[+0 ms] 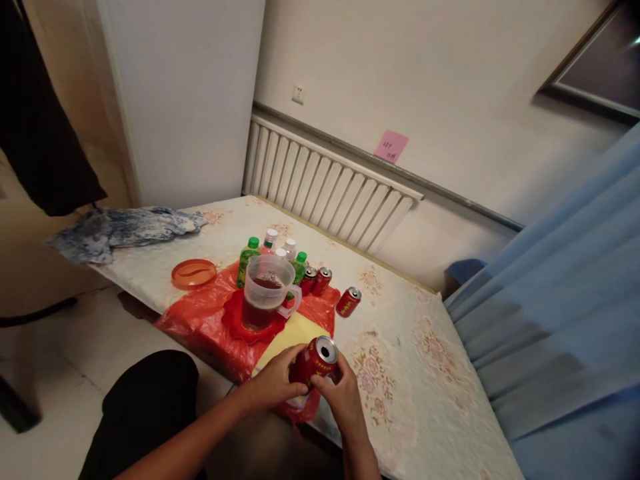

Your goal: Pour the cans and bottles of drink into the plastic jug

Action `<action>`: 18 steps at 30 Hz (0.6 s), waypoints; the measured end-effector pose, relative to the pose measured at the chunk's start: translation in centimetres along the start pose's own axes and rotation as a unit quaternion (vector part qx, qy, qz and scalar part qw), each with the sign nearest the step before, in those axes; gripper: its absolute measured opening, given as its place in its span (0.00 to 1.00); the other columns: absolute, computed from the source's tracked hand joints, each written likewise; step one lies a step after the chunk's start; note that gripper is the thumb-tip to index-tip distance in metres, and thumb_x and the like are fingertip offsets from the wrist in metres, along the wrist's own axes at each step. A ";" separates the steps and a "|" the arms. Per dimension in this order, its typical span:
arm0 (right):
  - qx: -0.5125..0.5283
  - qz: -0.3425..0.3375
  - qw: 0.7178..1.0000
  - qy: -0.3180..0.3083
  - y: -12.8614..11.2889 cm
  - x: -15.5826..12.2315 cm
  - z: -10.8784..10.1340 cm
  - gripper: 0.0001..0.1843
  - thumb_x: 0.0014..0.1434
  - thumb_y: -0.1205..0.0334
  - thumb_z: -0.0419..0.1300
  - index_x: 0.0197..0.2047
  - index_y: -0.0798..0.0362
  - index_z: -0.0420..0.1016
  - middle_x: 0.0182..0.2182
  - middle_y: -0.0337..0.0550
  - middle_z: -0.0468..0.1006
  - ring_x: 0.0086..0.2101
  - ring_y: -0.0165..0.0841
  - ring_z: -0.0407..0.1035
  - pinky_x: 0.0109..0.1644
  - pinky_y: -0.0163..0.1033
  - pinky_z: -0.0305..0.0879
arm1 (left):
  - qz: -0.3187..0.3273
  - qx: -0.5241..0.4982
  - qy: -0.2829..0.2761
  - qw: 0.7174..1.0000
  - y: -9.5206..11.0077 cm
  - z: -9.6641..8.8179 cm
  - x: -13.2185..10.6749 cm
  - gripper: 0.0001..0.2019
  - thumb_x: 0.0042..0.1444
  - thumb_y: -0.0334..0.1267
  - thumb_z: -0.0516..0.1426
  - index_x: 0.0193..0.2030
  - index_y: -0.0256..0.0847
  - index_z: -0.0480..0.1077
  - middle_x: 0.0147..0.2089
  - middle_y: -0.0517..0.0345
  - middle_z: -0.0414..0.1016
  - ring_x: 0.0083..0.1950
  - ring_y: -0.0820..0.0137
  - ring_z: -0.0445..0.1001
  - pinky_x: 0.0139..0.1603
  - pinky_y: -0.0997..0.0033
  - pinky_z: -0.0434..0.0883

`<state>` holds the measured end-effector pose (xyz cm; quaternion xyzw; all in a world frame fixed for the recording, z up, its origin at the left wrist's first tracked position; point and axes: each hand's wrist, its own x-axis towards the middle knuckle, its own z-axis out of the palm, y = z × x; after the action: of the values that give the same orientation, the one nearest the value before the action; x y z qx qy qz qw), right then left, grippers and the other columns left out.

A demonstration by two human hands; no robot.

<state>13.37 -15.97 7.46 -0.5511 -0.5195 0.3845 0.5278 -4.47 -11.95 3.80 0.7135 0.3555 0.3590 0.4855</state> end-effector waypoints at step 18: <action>0.036 0.039 0.999 -0.001 1.3 2.3 3.8 0.29 0.47 0.52 0.70 0.52 0.52 0.76 0.46 0.54 0.81 0.43 0.44 0.77 0.51 0.51 0.73 | -0.046 -0.070 0.426 0.901 0.1 -11.9 -4.1 0.33 0.44 0.46 0.65 0.59 0.41 0.64 0.58 0.48 0.73 0.57 0.54 0.74 0.57 0.54 0.73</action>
<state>10.28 -12.92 5.95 -0.5515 -0.4841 0.4240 0.5307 -16.65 -10.31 6.43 0.4394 0.5348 0.6299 0.3524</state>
